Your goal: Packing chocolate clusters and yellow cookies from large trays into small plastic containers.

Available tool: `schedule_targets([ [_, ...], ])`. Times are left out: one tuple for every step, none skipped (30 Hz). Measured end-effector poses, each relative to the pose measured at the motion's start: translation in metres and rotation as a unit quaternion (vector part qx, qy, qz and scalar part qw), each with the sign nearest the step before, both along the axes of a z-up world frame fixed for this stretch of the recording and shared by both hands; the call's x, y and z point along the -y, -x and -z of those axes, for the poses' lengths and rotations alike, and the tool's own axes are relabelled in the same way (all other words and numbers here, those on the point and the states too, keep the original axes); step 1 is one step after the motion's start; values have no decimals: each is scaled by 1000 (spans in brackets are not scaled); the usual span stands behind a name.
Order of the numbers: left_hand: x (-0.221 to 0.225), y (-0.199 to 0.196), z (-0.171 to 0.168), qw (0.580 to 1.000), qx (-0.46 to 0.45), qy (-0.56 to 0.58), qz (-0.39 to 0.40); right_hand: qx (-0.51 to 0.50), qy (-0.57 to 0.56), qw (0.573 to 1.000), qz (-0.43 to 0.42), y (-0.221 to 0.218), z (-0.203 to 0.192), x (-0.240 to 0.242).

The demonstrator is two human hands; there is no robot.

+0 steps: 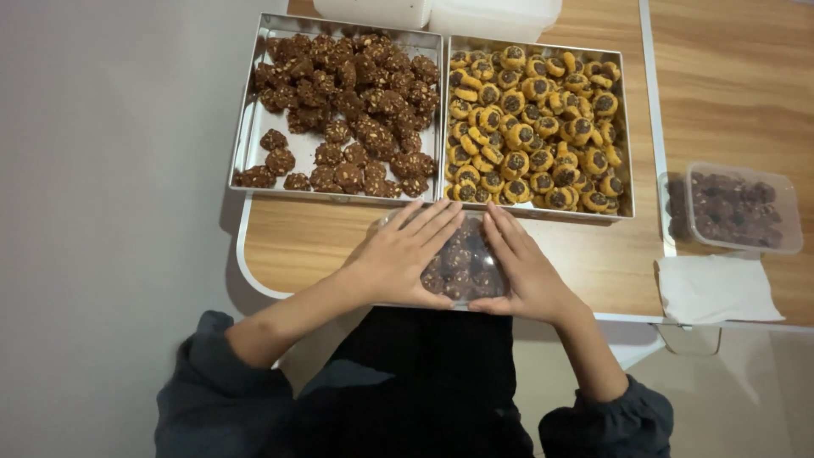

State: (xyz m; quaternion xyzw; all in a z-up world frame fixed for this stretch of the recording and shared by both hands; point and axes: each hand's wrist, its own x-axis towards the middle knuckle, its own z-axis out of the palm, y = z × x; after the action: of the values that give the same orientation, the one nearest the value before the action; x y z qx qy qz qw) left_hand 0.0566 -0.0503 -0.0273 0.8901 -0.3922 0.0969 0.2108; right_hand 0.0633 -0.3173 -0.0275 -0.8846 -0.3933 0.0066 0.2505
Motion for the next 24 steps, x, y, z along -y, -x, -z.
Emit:
schedule_targets([
  [0, -1, 3, 1000, 2, -1, 1, 2, -1, 1000, 1, 0, 0, 1],
  [1, -1, 5, 1000, 6, -2, 4, 0, 3, 1000, -6, 0, 0, 2],
  [1, -3, 7, 1000, 11, -3, 6, 0, 8, 1000, -14, -1, -1, 2],
  [2, -4, 9, 1000, 15, -4, 6, 3, 7, 1000, -13, -3, -4, 3],
  [3, -5, 12, 1000, 27, -14, 1, -1, 10, 1000, -25, -4, -6, 3],
  [4, -7, 15, 999, 38, -24, -3, -5, 14, 999, -36, -6, -8, 3],
  [4, -7, 14, 999, 40, -25, -4, -4, 13, 999, -36, -6, -9, 3],
  [4, -7, 13, 999, 33, -28, -1, -9, 23, 999, -38, -6, -10, 3],
  [4, -8, 13, 999, 27, -29, 2, -14, 34, 999, -38, -7, -12, 4],
  [5, -8, 13, 999, 28, -29, 4, -13, 34, 999, -36, -7, -11, 3],
  [5, -8, 13, 999, 30, -30, 1, -16, 39, 998, -36, -8, -11, 3],
  [5, -8, 13, 999, 31, -31, -2, -19, 44, 998, -36, -8, -10, 2],
  [5, -8, 13, 999, 31, -30, -2, -20, 45, 998, -37, -8, -10, 2],
  [6, -7, 14, 999, 30, -29, -1, -24, 53, 998, -36, -7, -10, 2],
  [6, -10, 13, 999, 35, -27, 2, -24, 61, 997, -34, -9, -12, 2],
  [6, -9, 11, 999, 40, -26, 3, -19, 62, 997, -32, -9, -13, 1],
  [6, -8, 10, 999, 46, -29, 1, -29, 59, 997, -32, -10, -15, -1],
  [6, -8, 9, 998, 53, -31, -1, -39, 55, 997, -32, -11, -16, -2],
  [7, -6, 8, 998, 55, -30, -2, -36, 56, 997, -32, -7, -20, -8],
  [9, -5, 8, 998, 51, -28, -4, -31, 69, 997, -14, -4, -23, -14],
  [8, -3, 8, 999, 45, -26, -6, -26, 81, 996, 4, -1, -26, -21],
  [9, -3, 8, 999, 46, -26, -8, -25, 81, 996, 2, 0, -25, -20],
  [8, -2, 9, 999, 44, -21, -9, -46, 81, 996, 2, 1, -24, -21],
  [8, -1, 10, 999, 42, -16, -11, -68, 81, 994, 3, 2, -22, -20],
])
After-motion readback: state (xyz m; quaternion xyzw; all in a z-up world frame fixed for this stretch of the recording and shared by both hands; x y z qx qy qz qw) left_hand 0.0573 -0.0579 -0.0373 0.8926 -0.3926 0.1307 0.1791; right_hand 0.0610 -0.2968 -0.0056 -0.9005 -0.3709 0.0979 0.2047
